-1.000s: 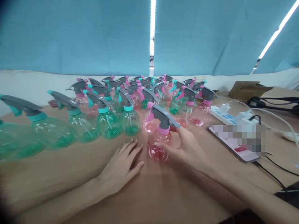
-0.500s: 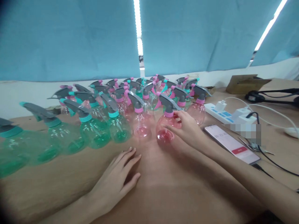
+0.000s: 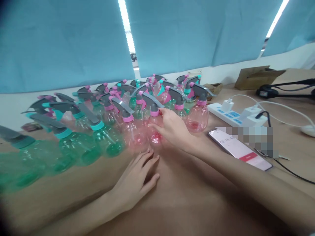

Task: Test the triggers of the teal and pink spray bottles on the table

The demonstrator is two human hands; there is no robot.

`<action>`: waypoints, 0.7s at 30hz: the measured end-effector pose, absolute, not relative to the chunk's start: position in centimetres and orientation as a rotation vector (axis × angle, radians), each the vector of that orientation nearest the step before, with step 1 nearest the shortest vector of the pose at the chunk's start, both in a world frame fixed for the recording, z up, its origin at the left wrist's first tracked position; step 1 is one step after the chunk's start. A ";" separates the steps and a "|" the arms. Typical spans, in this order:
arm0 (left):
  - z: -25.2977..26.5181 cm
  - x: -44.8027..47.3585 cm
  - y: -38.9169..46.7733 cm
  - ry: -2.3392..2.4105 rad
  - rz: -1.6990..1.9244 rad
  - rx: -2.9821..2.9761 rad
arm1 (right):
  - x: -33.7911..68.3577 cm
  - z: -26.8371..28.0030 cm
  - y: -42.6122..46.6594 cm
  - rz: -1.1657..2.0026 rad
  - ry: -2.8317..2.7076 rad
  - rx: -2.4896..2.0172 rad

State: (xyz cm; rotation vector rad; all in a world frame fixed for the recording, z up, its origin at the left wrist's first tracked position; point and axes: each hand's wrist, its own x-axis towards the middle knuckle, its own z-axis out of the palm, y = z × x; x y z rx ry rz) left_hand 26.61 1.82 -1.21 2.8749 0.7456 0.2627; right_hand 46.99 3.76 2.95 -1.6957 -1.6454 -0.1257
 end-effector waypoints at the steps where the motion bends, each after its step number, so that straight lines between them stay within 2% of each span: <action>1: -1.2 26.8 1.9 0.738 0.265 2.875 | 46.9 3.0 3.9 -0.133 -1.646 -1.693; 12: -1.5 27.8 2.5 0.697 0.311 2.862 | 46.7 2.4 4.7 -0.198 -1.659 -1.697; 21: -1.6 27.4 2.9 0.591 0.426 2.810 | 49.1 3.2 -0.9 -0.154 -1.673 -1.731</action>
